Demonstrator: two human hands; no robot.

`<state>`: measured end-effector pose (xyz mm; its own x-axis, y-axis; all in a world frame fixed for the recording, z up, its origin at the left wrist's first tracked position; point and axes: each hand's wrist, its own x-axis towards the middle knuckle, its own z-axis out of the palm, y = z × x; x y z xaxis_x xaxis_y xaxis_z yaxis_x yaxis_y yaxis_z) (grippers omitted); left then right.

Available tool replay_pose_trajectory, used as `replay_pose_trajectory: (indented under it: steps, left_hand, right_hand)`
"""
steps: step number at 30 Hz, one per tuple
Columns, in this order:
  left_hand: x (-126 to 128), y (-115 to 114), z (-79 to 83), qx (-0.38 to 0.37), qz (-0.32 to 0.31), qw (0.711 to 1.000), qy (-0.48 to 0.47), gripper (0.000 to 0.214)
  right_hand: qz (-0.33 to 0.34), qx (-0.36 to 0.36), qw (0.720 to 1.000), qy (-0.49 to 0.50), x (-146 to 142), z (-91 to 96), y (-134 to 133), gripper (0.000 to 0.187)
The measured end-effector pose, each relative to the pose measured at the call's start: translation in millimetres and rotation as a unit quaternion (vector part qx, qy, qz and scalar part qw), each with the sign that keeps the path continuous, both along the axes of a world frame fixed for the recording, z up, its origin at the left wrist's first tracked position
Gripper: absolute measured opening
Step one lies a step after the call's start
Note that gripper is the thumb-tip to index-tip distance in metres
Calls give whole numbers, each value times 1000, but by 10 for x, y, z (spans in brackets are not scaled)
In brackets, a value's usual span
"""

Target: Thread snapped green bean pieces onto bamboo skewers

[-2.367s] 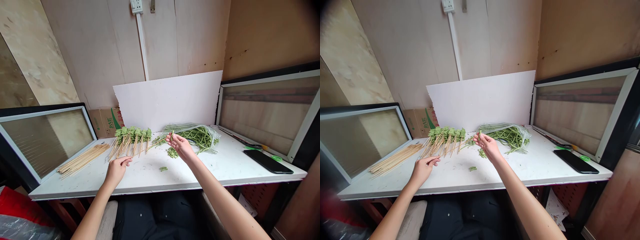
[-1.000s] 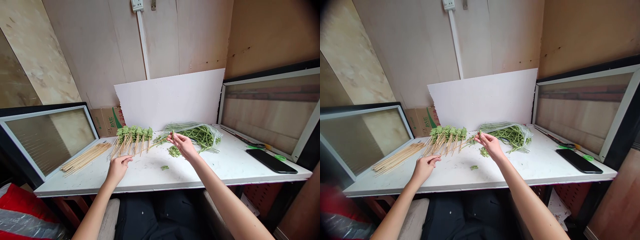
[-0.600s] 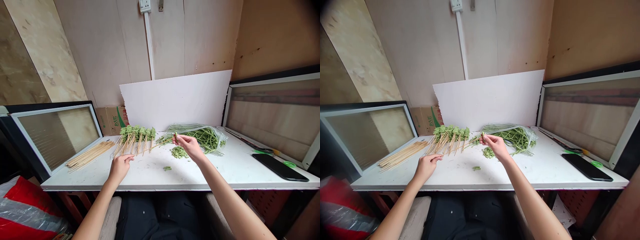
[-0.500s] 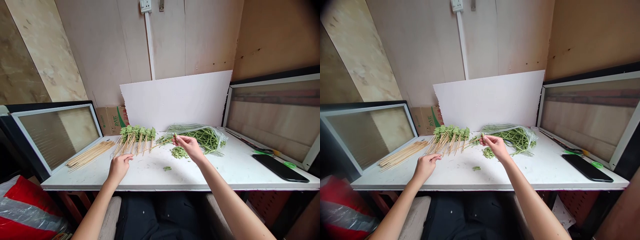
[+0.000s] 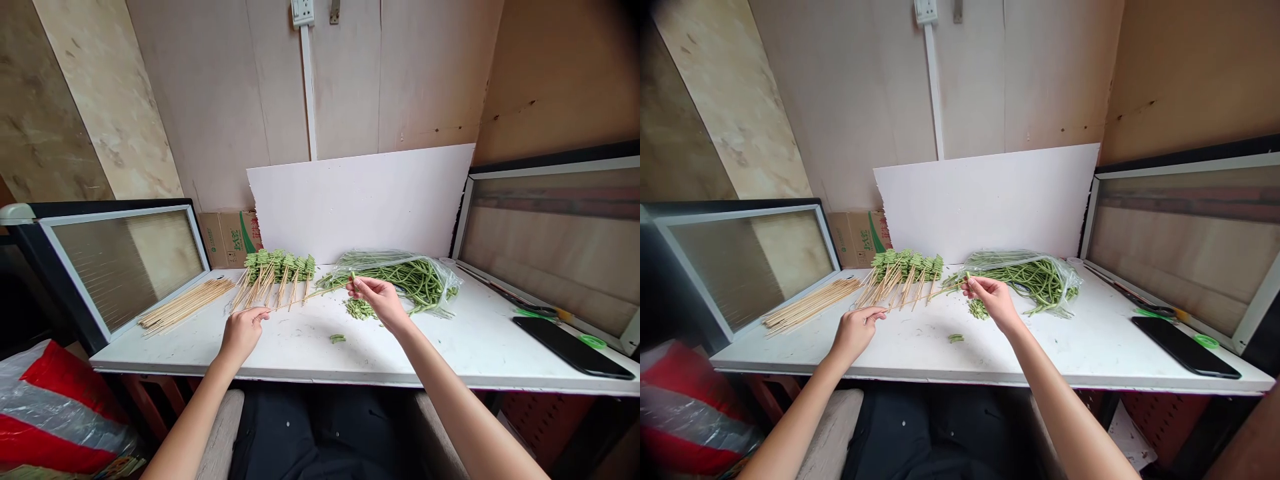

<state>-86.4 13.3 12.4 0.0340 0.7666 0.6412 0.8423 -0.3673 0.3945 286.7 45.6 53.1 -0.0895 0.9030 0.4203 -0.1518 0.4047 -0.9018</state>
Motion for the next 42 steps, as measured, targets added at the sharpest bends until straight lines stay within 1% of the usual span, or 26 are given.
replay_pose_trajectory:
  steps: [3, 6, 8, 10, 14, 17, 22, 28, 33, 36, 38, 40, 41, 42]
  left_hand:
    - [36, -6, -1, -22, -24, 999, -13, 35]
    - [62, -15, 5, -51, -36, 997, -34, 35]
    - [72, -18, 4, -60, -41, 996, -47, 34]
    - [80, -18, -2, -60, -45, 996, -53, 32]
    - [105, -23, -25, -37, -52, 997, -39, 28]
    - [133, -36, -39, -40, -59, 997, -34, 30]
    - [158, -38, -68, -52, -67, 995, -44, 32]
    - [171, 6, -151, -63, -80, 993, -66, 33]
    - [300, -13, -185, -80, -107, 987, -87, 33]
    - [376, -50, -192, -104, -111, 983, -106, 33]
    - [377, -51, -176, -134, -121, 977, -118, 34]
    - [322, 2, -118, -150, -132, 971, -130, 40]
    - [274, 56, -66, -144, -128, 972, -134, 45]
    - [215, 129, 4, -124, -104, 977, -139, 48]
  right_hand:
    - [-5, -5, 1000, 30, 6, 7, 19, 49]
    - [-11, -32, 996, 78, -3, -13, 54, 46]
    - [-12, -49, 995, 88, -7, -44, 86, 43]
    - [-21, -51, 995, 78, -2, -82, 119, 42]
    - [-64, -25, 996, 50, 6, -144, 158, 44]
    - [-85, -13, 994, 62, -33, -176, 155, 43]
    - [-96, -10, 992, 82, -146, -207, 132, 45]
    - [-107, 5, 991, 85, -241, -191, 66, 44]
    - [-103, 6, 994, 43, -374, -241, -11, 45]
    - [-96, 5, 995, 40, -446, -300, -12, 47]
    - [-93, -2, 995, 41, -448, -325, 10, 49]
    - [-91, -17, 995, 44, -406, -335, 44, 50]
    - [-91, -25, 994, 47, -373, -337, 64, 51]
    - [-91, -33, 994, 51, -336, -338, 85, 50]
